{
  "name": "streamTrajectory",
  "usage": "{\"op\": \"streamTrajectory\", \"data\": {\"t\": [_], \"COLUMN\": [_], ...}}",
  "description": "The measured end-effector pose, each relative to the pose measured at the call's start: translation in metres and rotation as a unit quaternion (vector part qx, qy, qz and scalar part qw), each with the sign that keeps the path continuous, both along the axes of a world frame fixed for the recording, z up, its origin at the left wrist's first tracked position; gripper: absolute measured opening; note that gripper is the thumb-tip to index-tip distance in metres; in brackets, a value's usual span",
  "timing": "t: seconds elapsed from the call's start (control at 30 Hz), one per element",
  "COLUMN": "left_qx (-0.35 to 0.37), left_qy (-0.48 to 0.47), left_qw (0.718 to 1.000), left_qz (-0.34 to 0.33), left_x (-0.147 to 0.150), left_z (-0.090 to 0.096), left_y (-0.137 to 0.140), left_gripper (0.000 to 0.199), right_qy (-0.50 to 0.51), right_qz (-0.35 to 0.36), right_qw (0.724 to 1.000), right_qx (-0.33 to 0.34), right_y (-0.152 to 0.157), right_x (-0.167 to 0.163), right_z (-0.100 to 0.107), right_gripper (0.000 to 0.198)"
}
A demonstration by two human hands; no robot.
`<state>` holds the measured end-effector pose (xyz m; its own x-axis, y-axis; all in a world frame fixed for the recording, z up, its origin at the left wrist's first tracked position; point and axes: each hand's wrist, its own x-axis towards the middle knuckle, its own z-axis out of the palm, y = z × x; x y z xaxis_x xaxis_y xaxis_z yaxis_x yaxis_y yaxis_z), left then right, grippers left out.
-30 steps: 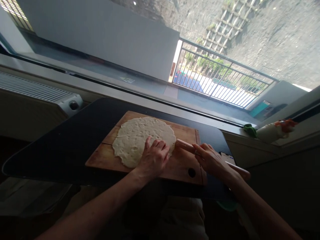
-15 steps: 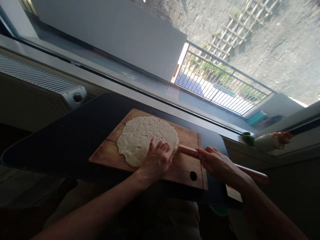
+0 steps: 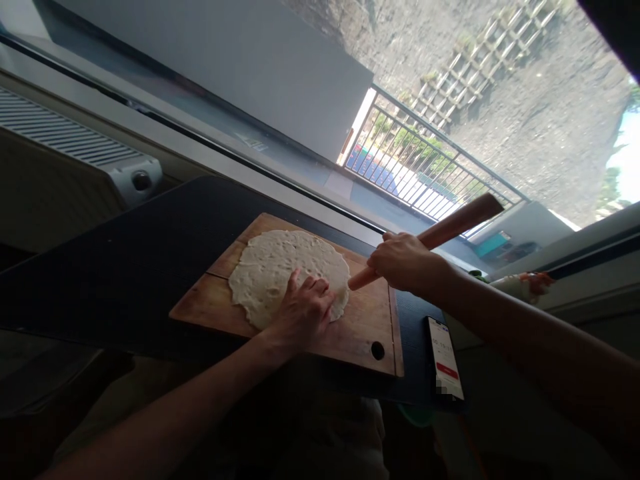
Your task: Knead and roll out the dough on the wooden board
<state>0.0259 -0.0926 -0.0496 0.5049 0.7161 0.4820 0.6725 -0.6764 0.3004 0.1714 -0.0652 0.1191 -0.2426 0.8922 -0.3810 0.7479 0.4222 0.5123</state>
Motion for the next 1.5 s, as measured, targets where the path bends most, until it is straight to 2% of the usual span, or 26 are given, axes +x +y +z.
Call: {"op": "streamTrajectory", "data": {"t": [0.13,0.2,0.37,0.53,0.7,0.83,1.17,1.3,1.43,1.5], "left_qx": [-0.006,-0.011,-0.016,-0.015,-0.015,-0.015,-0.017,-0.015,-0.014,-0.013], "left_qy": [-0.001,0.003,0.002,0.004,0.003,0.006,0.01,0.012,0.009,0.008], "left_qw": [1.0,1.0,1.0,1.0,1.0,1.0,1.0,1.0,1.0,1.0], "left_qz": [0.005,0.002,0.0,0.006,0.004,0.001,0.003,-0.003,-0.003,-0.003], "left_x": [-0.002,-0.003,-0.004,-0.004,-0.004,-0.004,-0.004,-0.004,-0.004,-0.004], "left_z": [0.0,0.001,0.002,0.001,0.0,-0.001,0.001,0.0,0.0,0.0], "left_y": [-0.004,-0.004,-0.003,-0.003,-0.003,-0.003,-0.003,-0.003,-0.002,-0.002], "left_gripper": [0.014,0.014,0.015,0.014,0.015,0.017,0.016,0.018,0.021,0.022], "right_qy": [0.006,-0.04,-0.138,-0.143,-0.132,-0.131,-0.116,-0.107,-0.078,-0.066], "right_qz": [-0.001,0.015,0.044,0.046,0.034,0.022,-0.006,-0.018,-0.023,-0.028], "right_qw": [1.0,0.999,0.989,0.988,0.99,0.991,0.993,0.994,0.997,0.997], "right_qx": [0.001,-0.02,-0.041,-0.033,-0.025,-0.028,-0.018,0.007,-0.001,0.017], "right_y": [0.003,0.003,0.001,0.001,0.004,0.007,0.019,0.025,0.03,0.032], "right_x": [-0.022,-0.028,-0.04,-0.043,-0.04,-0.034,-0.019,-0.018,-0.015,-0.012], "right_z": [-0.008,-0.007,0.005,0.005,0.003,0.002,-0.003,-0.005,-0.006,-0.006], "right_gripper": [0.011,0.006,0.008,0.008,0.019,0.009,0.012,0.011,0.012,0.014]}}
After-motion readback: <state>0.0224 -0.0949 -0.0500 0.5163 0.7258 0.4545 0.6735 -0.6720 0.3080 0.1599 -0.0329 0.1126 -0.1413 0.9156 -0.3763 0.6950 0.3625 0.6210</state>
